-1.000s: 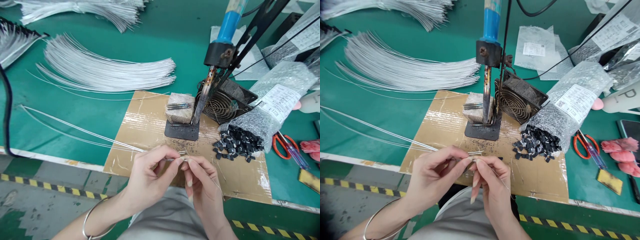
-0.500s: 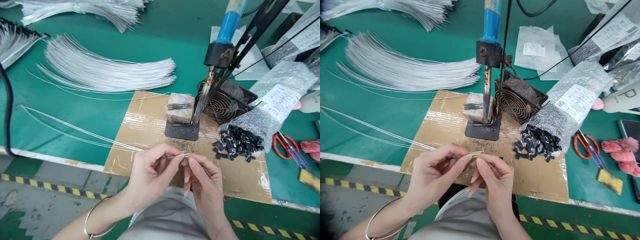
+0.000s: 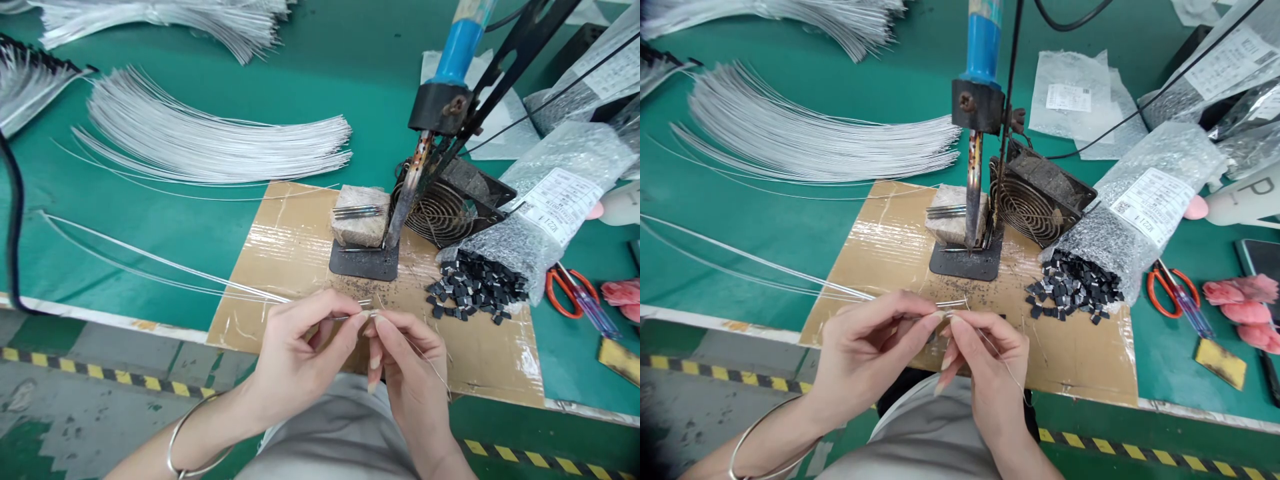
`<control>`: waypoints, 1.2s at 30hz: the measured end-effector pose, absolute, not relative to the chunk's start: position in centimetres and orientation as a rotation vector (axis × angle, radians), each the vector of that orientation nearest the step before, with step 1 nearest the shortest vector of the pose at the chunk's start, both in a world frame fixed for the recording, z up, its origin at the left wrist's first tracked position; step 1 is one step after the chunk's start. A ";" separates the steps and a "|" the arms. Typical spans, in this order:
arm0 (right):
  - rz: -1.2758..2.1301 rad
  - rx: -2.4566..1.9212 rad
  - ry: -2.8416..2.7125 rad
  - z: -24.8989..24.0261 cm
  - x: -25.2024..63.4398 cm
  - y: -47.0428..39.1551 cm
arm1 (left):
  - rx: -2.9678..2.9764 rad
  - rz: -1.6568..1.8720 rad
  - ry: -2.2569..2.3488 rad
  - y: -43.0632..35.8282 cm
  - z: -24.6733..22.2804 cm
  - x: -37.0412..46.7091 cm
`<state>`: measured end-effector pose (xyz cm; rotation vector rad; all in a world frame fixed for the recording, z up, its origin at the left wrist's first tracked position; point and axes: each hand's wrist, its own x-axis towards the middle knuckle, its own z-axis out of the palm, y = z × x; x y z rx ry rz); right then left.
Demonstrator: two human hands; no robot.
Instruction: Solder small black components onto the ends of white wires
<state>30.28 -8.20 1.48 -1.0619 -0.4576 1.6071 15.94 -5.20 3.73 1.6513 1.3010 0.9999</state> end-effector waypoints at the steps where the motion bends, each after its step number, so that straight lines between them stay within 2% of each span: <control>1: 1.605 -1.061 -0.458 1.5 30.3 -8.2 | 1.649 0.996 1.301 -5.2 3.7 16.0; 21: 1.807 -1.046 -0.465 2.2 32.3 -7.5 | 1.749 0.921 1.282 -5.0 4.2 15.6; 36: 1.695 -1.045 -0.412 1.9 31.1 -8.0 | 1.749 1.029 1.327 -5.4 3.6 16.1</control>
